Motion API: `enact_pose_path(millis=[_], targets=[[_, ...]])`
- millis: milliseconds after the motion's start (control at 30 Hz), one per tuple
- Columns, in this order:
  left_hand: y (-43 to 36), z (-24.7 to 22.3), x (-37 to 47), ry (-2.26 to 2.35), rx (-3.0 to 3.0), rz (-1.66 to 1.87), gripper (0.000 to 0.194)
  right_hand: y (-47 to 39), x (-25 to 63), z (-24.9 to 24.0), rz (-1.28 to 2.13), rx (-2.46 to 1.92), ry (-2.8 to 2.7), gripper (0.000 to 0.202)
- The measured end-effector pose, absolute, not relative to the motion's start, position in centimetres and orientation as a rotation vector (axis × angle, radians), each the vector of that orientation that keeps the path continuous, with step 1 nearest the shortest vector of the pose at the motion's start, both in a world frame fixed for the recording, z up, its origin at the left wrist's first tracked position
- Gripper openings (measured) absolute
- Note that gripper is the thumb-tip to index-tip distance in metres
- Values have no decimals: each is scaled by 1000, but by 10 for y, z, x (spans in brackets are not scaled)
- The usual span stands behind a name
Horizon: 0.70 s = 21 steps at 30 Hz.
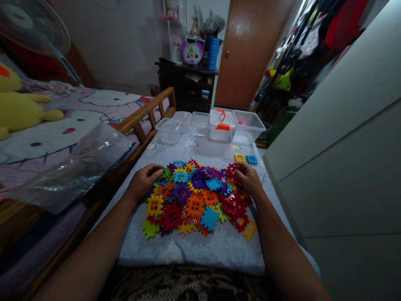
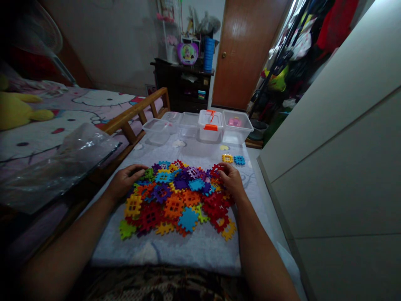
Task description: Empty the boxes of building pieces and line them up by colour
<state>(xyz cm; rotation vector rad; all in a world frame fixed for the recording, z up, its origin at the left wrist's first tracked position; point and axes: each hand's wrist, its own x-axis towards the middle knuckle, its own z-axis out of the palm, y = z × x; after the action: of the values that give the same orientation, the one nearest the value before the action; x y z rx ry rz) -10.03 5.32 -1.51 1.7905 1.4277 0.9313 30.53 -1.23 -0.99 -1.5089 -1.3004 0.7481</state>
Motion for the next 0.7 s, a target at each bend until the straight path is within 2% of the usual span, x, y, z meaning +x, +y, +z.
enact_pose_path(millis=[167, 267, 700], targets=[[53, -14, -100, 1443, 1790, 937, 46, -9, 308, -19, 374, -1618, -1621, 25], [53, -14, -100, 1451, 1789, 939, 45, -7, 310, -23, 295, -1660, -1682, 26], [54, -16, -101, 1439, 1799, 928, 46, -9, 313, -23, 460, -1727, -1764, 42]])
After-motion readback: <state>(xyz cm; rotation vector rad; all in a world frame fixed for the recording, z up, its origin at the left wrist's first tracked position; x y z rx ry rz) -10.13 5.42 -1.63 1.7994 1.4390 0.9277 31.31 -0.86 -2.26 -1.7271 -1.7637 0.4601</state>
